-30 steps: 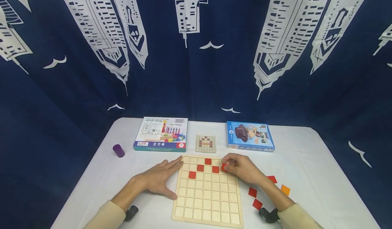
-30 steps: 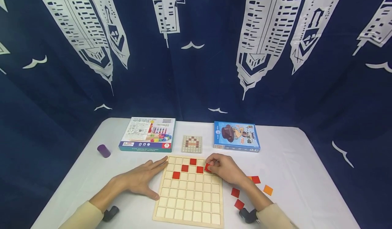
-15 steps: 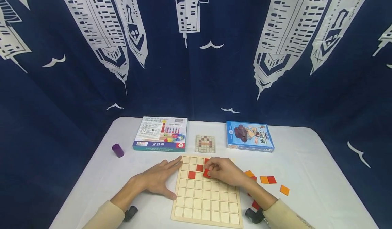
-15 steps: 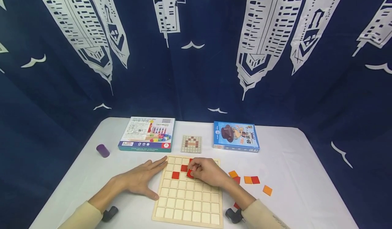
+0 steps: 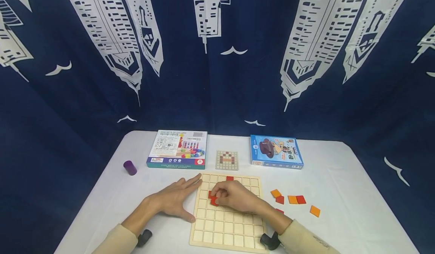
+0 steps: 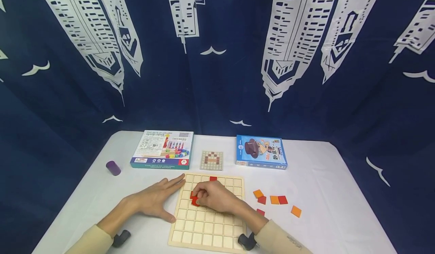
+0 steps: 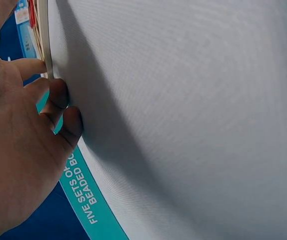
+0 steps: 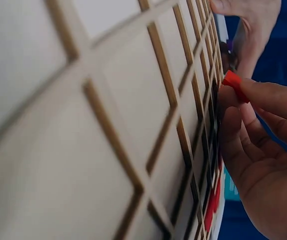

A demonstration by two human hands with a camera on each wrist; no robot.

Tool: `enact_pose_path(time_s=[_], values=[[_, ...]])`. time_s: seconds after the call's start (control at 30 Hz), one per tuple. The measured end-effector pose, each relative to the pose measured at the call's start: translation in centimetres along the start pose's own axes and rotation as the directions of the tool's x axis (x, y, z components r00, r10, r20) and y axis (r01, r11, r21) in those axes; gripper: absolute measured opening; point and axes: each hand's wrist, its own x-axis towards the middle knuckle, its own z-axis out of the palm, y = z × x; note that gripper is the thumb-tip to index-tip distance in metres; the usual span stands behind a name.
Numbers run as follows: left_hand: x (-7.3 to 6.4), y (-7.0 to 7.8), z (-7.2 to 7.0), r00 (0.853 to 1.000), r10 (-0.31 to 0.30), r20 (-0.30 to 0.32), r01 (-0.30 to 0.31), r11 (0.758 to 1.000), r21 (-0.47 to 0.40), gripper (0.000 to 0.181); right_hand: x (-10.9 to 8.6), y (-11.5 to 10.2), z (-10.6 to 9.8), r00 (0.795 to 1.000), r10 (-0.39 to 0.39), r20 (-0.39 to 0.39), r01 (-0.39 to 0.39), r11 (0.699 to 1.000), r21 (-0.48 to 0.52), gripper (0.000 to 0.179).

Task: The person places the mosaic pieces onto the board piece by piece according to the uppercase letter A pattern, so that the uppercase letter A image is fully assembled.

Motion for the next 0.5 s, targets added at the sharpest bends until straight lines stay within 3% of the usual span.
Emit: enact_pose_path(time_s=[0.5], values=[[-0.03,0.08,0.00,1.000,-0.006,0.005,0.006,1.000,0.011,0.123,0.68,-0.57,1.20,0.999,-0.049,0.021,0.051,0.992,-0.117,0.014]])
